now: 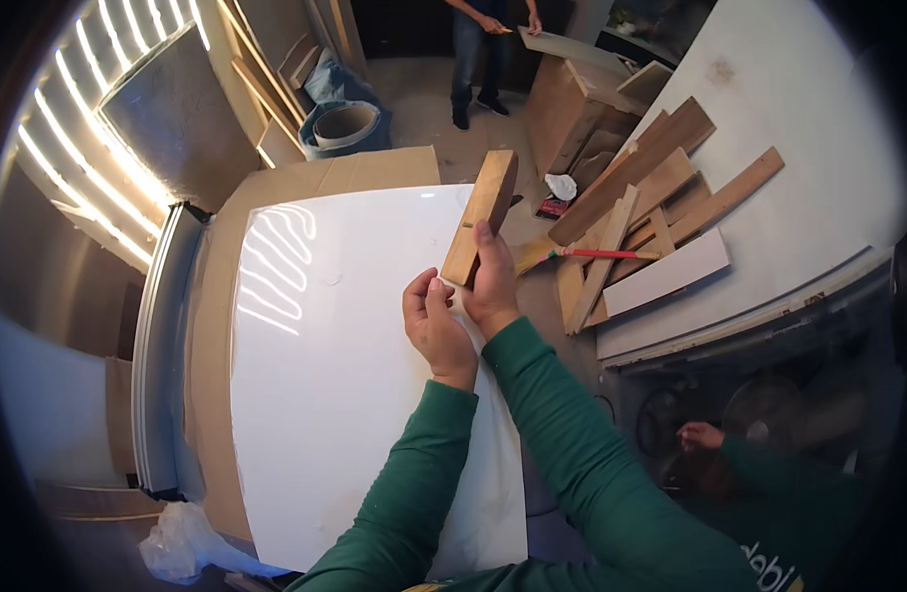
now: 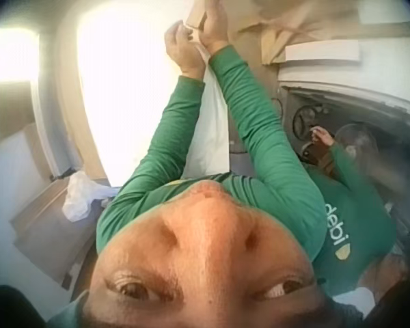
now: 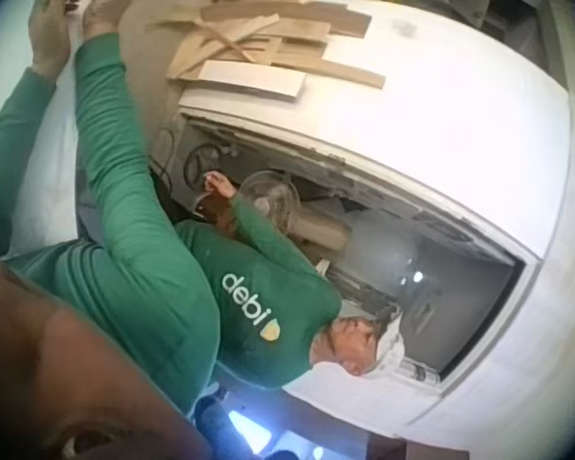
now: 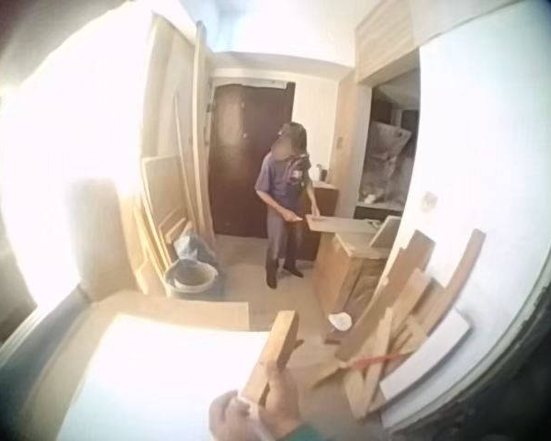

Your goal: The person uses a wooden block with sandpaper to smooth the edge of a white paneled surface, repeatedly sliding the block along the edge and occasionally adjusting a screw on the block by hand.

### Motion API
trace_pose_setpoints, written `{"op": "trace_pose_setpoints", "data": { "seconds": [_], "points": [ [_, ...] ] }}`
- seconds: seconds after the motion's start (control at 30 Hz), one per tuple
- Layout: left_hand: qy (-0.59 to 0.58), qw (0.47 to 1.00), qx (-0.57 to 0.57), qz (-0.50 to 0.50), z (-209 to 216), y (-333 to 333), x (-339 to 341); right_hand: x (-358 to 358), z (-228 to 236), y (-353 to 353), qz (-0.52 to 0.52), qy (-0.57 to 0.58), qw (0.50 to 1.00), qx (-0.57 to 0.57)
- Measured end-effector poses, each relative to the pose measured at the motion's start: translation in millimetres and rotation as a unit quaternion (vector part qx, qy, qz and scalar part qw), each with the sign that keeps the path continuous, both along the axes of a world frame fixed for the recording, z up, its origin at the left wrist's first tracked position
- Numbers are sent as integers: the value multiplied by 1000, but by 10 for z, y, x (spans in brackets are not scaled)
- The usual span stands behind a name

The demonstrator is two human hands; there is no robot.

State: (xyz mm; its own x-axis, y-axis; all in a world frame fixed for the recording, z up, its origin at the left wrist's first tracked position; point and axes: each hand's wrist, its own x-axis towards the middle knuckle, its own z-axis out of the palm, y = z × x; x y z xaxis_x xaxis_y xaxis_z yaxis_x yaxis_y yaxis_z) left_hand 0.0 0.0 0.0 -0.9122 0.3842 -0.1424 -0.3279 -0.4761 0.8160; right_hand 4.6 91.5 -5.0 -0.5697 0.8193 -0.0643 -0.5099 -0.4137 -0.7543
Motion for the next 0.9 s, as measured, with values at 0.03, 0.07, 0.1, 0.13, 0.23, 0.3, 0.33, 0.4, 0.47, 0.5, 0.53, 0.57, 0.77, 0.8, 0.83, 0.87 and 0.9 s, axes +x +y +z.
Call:
{"op": "trace_pose_setpoints", "data": {
  "seconds": [0.03, 0.07, 0.1, 0.13, 0.23, 0.3, 0.33, 0.4, 0.47, 0.5, 0.53, 0.57, 0.77, 0.8, 0.83, 0.87, 0.9],
  "points": [
    [34, 999, -22, 19, 20, 21, -3, -16, -18, 8, -11, 9, 1000, 23],
    [68, 996, -42, 39, 46, 52, -12, -31, -25, 34, -21, 17, 999, 46],
    [59, 997, -43, 35, 38, 20, -5, -22, -37, -17, -15, 18, 999, 32],
    [50, 997, -44, 32, 31, -10, -8, -10, -41, -62, -9, 19, 1000, 20],
    [34, 998, -33, 31, 18, -30, -15, 14, -3, -80, 0, 0, 1000, 20],
    [27, 999, -18, 28, 6, -13, -8, 21, 5, -80, 2, -11, 1000, 21],
    [32, 999, -20, 20, 7, -8, 9, 38, -20, -71, 0, -17, 999, 32],
    [44, 999, -22, 10, 28, 6, 18, 31, -46, -50, 2, -26, 998, 58],
    [47, 998, -29, 11, 18, 8, 20, 51, -41, -48, 9, -46, 995, 92],
    [46, 998, -30, 11, 13, 10, 32, 74, -33, -46, 12, -59, 992, 110],
    [39, 999, -20, 11, 5, 21, 33, 71, -29, -41, 12, -55, 993, 105],
    [33, 999, -10, 12, -5, 34, 29, 60, -30, -33, 12, -50, 994, 99],
    [35, 999, -11, 7, -23, 26, 32, 42, -53, -40, 6, -33, 997, 75],
    [38, 999, -11, 7, -18, 33, 38, 54, -46, -30, 9, -34, 996, 79],
    [40, 999, -13, 7, -20, 39, 40, 59, -54, -17, 10, -37, 996, 81],
    [43, 999, -15, 7, -23, 43, 42, 61, -61, -5, 11, -39, 996, 83],
    [46, 999, -17, 7, -23, 45, 39, 57, -56, 0, 12, -41, 996, 84]
  ]
}}
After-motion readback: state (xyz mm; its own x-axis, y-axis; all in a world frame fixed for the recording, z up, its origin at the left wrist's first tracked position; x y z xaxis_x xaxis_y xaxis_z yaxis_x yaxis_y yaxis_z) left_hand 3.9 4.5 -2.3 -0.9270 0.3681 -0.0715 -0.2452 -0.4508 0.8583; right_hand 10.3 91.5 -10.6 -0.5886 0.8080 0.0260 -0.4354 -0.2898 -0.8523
